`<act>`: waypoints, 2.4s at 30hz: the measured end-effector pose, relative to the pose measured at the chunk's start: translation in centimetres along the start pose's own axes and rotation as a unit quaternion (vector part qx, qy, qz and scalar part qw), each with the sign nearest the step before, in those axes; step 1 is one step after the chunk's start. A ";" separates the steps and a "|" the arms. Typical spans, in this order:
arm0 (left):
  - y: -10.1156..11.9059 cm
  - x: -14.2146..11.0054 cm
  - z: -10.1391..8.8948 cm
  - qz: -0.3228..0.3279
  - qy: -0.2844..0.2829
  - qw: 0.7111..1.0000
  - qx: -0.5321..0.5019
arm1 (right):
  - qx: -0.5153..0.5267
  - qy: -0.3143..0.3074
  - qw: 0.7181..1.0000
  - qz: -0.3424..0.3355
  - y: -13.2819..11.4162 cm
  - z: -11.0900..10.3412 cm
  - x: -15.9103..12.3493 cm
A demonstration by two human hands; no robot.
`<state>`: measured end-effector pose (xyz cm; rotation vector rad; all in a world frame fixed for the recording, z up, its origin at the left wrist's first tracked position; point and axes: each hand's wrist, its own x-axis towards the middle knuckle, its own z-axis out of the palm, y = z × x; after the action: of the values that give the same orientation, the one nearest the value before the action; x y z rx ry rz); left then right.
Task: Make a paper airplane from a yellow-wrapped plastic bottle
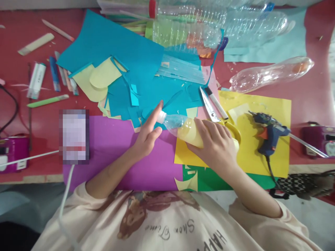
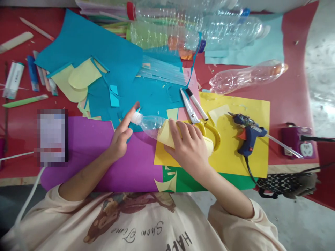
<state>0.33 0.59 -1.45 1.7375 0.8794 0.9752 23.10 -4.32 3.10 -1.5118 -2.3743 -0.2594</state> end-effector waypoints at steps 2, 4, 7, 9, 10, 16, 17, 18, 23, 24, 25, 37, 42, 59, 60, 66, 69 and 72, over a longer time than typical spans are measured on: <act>-0.2 0.3 -0.2 0.006 0.021 1.000 -0.021 | 0.022 -0.019 1.000 0.006 0.4 -0.5 0.3; -0.4 0.6 -0.3 0.004 0.054 0.998 -0.040 | 0.035 -0.048 0.998 0.003 1.0 -1.1 0.9; -0.8 1.1 -0.9 -0.020 0.107 0.993 -0.043 | 0.048 -0.097 0.994 -0.023 2.5 -1.8 2.4; -0.9 1.4 -1.7 -0.029 0.150 0.988 -0.035 | 0.058 -0.125 0.990 -0.035 3.8 -2.0 3.8; -0.9 1.6 -2.3 -0.026 0.174 0.984 -0.032 | 0.057 -0.133 0.989 -0.033 4.5 -2.0 4.6; -1.3 2.2 -5.6 -0.001 0.278 0.960 0.030 | 0.087 -0.106 0.988 -0.064 7.2 -0.5 9.6; -1.5 2.3 -5.8 -0.005 0.273 0.961 0.043 | 0.105 -0.101 0.987 -0.072 7.3 -0.1 10.4; -1.6 2.3 -5.8 -0.010 0.265 0.963 0.052 | 0.118 -0.099 0.985 -0.080 7.2 0.2 11.1; -1.4 2.4 -4.6 -0.009 0.230 0.972 0.040 | 0.128 -0.111 0.974 -0.148 5.9 1.7 14.0; -1.2 2.4 -4.4 -0.008 0.222 0.974 0.034 | 0.132 -0.108 0.972 -0.162 5.5 2.1 14.3; -1.0 2.4 -4.1 -0.011 0.215 0.976 0.029 | 0.138 -0.102 0.970 -0.170 5.2 2.5 14.6; -1.3 2.7 -6.5 -0.037 0.311 0.944 0.100 | 0.098 -0.149 0.970 -0.166 4.1 1.9 12.3; -1.6 2.7 -7.0 -0.018 0.248 0.937 0.245 | 0.096 -0.099 0.989 -0.059 2.6 0.0 8.1; -2.9 3.1 -7.3 -0.022 0.328 0.931 0.158 | 0.204 -0.156 0.966 0.003 -2.4 4.6 6.5; -2.7 3.1 -7.3 -0.005 0.361 0.922 0.141 | 0.221 -0.161 0.962 0.003 -2.8 4.8 7.0; 0.2 2.0 -2.9 -0.030 0.306 0.948 0.086 | 0.286 -0.185 0.940 0.022 -4.3 5.3 7.6; 1.5 1.7 -1.0 -0.101 0.211 0.972 0.027 | 0.369 -0.148 0.916 0.057 -3.3 5.4 6.8; 1.8 2.0 -0.2 -0.162 0.125 0.978 -0.030 | 0.501 -0.123 0.847 0.128 -2.0 5.6 5.9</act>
<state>1.26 1.89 0.79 1.3827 1.2377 1.0007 18.08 1.61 0.05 -1.2863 -1.8503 1.1204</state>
